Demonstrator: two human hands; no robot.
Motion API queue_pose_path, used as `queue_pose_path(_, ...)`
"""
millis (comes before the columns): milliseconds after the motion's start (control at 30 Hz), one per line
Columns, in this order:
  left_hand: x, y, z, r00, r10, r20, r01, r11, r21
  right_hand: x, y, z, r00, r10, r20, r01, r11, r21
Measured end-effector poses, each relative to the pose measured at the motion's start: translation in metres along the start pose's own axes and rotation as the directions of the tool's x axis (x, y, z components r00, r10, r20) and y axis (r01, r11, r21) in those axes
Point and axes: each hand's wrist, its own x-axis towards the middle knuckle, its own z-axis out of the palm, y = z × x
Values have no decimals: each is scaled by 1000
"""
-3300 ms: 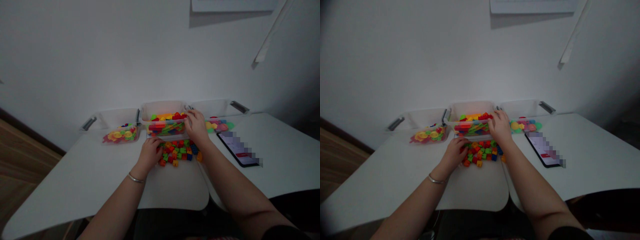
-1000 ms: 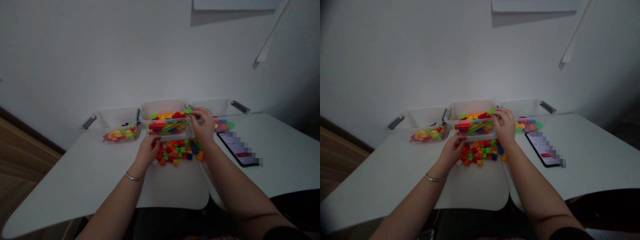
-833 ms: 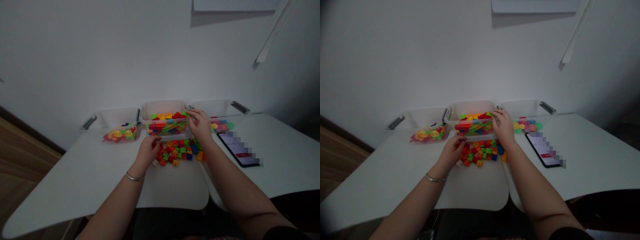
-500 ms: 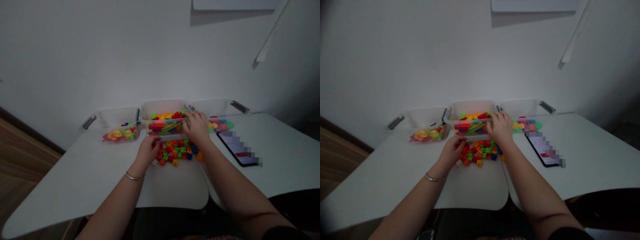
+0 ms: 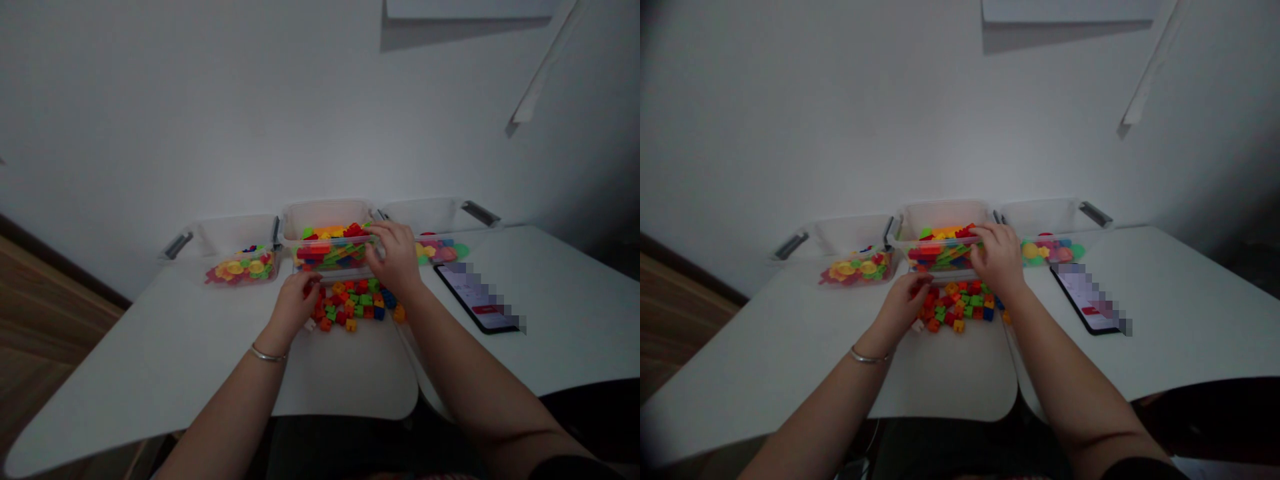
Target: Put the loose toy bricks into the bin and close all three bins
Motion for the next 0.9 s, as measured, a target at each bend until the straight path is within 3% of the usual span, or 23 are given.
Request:
queue_pose_path(133,0,-3,1,1000,0,-19,0,1000,-7,0,-12,-3,975,-166,146,134,969,209)
queue_pose_path(200,0,-4,2,1000,3,-25,-3,1000,-4,-1,-18,-2,935,-205,290,117,949,293)
queue_pose_path(333,1,-2,1,1000,-17,-17,18,1000,10,-6,-28,5,763,-169,624,38,975,217)
queue_pose_path(400,1,0,0,1000,-26,-5,26,1000,8,-9,-32,10,685,-144,714,64,988,138)
queue_pose_path(467,1,1,-1,1000,-27,6,27,1000,6,-13,-35,14,639,-131,758,95,991,90)
queue_pose_path(633,2,3,-2,1000,-19,23,19,1000,18,-16,-37,22,620,-95,779,113,993,31)
queue_pose_path(900,2,1,0,999,-11,37,10,1000,26,-20,-38,24,644,-70,761,106,994,2)
